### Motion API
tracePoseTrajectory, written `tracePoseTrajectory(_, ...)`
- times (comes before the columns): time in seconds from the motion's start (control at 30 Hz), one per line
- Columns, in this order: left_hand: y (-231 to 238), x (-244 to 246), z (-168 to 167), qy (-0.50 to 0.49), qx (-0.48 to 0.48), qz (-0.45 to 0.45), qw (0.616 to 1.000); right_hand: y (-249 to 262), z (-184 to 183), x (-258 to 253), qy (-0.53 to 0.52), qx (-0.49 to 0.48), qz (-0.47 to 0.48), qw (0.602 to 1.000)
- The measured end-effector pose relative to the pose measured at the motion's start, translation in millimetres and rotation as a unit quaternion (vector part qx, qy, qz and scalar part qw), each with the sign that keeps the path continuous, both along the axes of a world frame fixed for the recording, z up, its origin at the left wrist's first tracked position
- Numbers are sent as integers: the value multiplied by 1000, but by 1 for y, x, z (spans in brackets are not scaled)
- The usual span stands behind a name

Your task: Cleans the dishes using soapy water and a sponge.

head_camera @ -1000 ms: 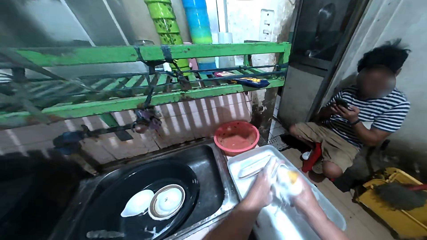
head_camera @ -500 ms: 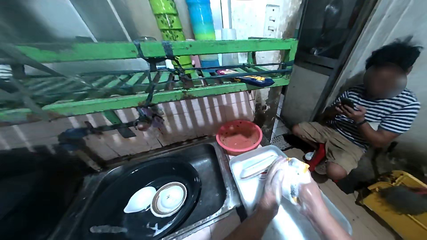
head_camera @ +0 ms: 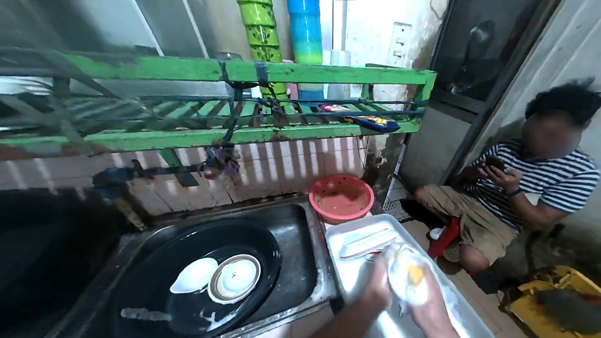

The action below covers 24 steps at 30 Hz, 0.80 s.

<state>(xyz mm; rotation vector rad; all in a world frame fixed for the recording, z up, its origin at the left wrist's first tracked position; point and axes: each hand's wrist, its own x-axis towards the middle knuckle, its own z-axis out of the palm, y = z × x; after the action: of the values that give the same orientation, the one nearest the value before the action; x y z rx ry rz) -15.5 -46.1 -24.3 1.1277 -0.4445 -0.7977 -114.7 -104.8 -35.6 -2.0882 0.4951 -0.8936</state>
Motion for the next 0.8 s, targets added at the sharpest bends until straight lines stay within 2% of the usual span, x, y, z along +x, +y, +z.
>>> tracePoseTrajectory(0.03,6,11,7,22,63,-62,996,-2,-6,-4,6,-76,34,997)
tracePoseTrajectory(0.07,10,23,9,7,118,-123,985,-6,-9,-6,13,-110,63,992)
tracePoseTrajectory(0.1,12,29,10,-5,150,-154,977,-9,-10,-7,22,-91,78,993)
tracePoseTrajectory(0.17,12,25,10,-11,148,-133,980,-14,-2,-2,31,90,27,995)
tracePoseTrajectory(0.2,12,17,6,-19,103,-110,988,-15,6,3,25,199,-24,979)
tracePoseTrajectory(0.23,9,8,1,-29,45,-86,995,-17,11,11,14,264,-72,962)
tracePoseTrajectory(0.27,5,-1,-4,-27,3,-61,998,-16,13,15,12,281,-93,955)
tracePoseTrajectory(0.33,0,-3,-5,9,0,-18,1000,-13,8,12,57,194,-56,978)
tracePoseTrajectory(0.4,6,15,-2,5,68,-65,996,-10,8,-1,128,23,53,990)
tracePoseTrajectory(0.47,19,39,0,-58,108,-159,980,-16,15,-6,179,-154,181,955)
tracePoseTrajectory(0.5,22,46,0,-47,104,-186,976,-21,20,-3,185,-241,221,927)
tracePoseTrajectory(0.57,25,48,2,47,52,-208,976,-37,25,5,126,-390,216,887)
tracePoseTrajectory(0.6,25,45,5,97,26,-207,973,-48,24,9,92,-426,194,879)
tracePoseTrajectory(0.67,17,37,17,173,23,-138,975,-63,15,17,56,-451,130,881)
tracePoseTrajectory(0.7,14,37,17,139,28,-99,985,-62,10,19,73,-428,102,895)
tracePoseTrajectory(0.73,12,38,14,66,29,-67,995,-53,6,20,101,-377,82,917)
tracePoseTrajectory(0.8,7,39,7,-80,23,-10,996,-25,2,25,129,-216,42,967)
